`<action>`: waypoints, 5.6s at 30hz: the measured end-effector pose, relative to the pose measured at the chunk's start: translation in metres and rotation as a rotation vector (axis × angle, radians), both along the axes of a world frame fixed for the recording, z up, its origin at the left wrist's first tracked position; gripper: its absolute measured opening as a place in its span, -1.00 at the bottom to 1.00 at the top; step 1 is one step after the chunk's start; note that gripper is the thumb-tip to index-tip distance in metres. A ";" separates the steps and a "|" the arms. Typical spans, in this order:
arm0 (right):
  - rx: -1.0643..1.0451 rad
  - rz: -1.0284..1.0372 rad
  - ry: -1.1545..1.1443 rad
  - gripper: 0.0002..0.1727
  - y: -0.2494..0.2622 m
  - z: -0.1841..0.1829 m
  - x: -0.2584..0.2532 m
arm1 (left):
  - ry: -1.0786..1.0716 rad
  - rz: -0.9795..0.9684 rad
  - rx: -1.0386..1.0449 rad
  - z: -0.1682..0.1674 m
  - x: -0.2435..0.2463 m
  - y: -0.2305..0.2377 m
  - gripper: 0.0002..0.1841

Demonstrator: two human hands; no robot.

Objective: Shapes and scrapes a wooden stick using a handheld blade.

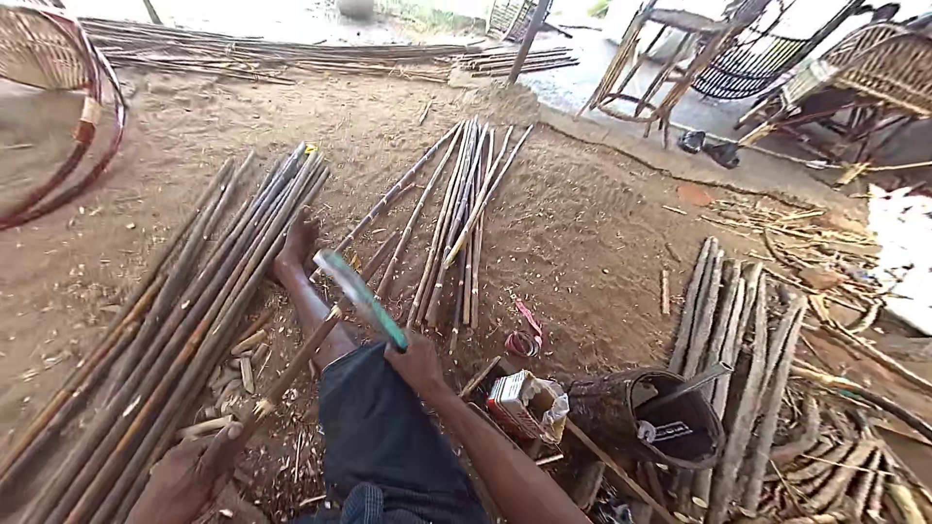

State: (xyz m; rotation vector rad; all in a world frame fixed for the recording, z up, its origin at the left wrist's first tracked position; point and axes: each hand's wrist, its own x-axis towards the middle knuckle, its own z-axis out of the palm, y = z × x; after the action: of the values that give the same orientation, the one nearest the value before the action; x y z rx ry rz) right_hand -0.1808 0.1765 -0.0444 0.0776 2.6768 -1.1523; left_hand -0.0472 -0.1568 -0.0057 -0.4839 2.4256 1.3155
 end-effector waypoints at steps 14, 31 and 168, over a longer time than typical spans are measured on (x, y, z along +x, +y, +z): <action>-0.558 -0.191 -0.318 -0.60 0.058 -0.009 0.022 | 0.132 -0.252 -0.341 -0.021 0.068 0.113 -0.22; 0.063 0.083 -0.043 -0.46 0.121 0.015 0.077 | 0.119 -0.290 -0.458 -0.024 0.098 0.094 -0.41; -0.141 -0.194 -0.023 -0.42 0.129 -0.009 0.061 | 0.023 -0.219 -0.127 -0.053 0.067 0.050 -0.29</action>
State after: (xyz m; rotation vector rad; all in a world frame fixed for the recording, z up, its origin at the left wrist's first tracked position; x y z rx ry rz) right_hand -0.1197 0.3050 -0.0537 0.3308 2.6049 -1.3845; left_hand 0.0198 -0.1073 -0.0588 -0.2267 2.5079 1.0875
